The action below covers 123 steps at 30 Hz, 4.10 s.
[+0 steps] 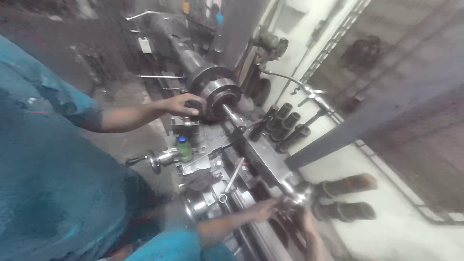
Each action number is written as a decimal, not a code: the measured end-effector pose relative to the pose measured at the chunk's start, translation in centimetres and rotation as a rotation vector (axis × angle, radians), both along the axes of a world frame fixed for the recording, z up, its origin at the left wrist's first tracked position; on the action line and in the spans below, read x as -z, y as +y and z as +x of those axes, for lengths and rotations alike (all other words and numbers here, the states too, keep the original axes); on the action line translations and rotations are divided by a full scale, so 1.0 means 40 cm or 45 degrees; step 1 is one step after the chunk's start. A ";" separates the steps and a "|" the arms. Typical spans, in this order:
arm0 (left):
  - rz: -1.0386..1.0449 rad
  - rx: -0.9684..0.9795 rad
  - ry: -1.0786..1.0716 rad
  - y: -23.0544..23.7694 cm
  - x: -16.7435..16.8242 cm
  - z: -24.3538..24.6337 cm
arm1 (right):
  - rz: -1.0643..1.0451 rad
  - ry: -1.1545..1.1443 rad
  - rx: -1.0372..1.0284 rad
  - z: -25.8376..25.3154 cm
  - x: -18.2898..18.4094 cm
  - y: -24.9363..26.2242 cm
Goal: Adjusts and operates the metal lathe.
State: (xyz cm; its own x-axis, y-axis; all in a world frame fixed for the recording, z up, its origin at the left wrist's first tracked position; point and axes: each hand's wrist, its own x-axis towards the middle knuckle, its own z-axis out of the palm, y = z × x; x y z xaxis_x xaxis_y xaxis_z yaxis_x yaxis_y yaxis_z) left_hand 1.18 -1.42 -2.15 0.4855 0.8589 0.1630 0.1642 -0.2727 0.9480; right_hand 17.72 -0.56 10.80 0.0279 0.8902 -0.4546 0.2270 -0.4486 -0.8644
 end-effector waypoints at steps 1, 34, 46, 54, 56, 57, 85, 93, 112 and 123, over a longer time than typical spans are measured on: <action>0.009 -0.023 -0.008 -0.004 -0.004 0.006 | -0.011 -0.019 0.029 -0.012 -0.018 -0.003; -0.401 -0.140 0.371 0.032 -0.329 -0.002 | 0.917 -1.493 -0.198 -0.021 -0.051 -0.018; -0.200 -0.207 -0.042 -0.036 -0.122 0.020 | 0.359 -1.392 -0.499 0.018 -0.182 0.084; -0.194 0.140 -0.311 0.017 -0.067 -0.004 | 0.163 -1.161 -0.652 0.107 -0.161 0.199; -0.205 0.169 -0.298 0.023 -0.069 -0.008 | 0.108 -1.069 -0.663 0.120 -0.154 0.216; -0.207 0.172 -0.293 0.023 -0.068 -0.009 | 0.074 -1.025 -0.667 0.123 -0.154 0.222; -0.113 -0.230 0.363 -0.006 -0.249 0.039 | 0.277 -1.372 -0.536 0.159 -0.026 0.306; -0.214 -0.292 0.429 0.010 -0.315 0.060 | 1.083 -1.756 -0.088 0.132 0.240 0.173; -0.210 -0.241 0.345 0.044 -0.385 0.058 | 1.048 -1.241 0.214 0.072 0.424 0.143; -0.091 -0.272 0.330 -0.055 -0.279 -0.003 | 0.870 -1.606 0.088 0.022 0.395 0.091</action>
State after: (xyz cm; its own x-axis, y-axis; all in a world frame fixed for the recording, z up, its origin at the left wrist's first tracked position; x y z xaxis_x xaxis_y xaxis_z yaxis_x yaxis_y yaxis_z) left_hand 1.05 -3.60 9.01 0.3110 0.9504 -0.0064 0.4487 -0.1408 0.8825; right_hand 18.59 3.07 -5.01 0.1342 0.9003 0.4140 0.9853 -0.0767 -0.1526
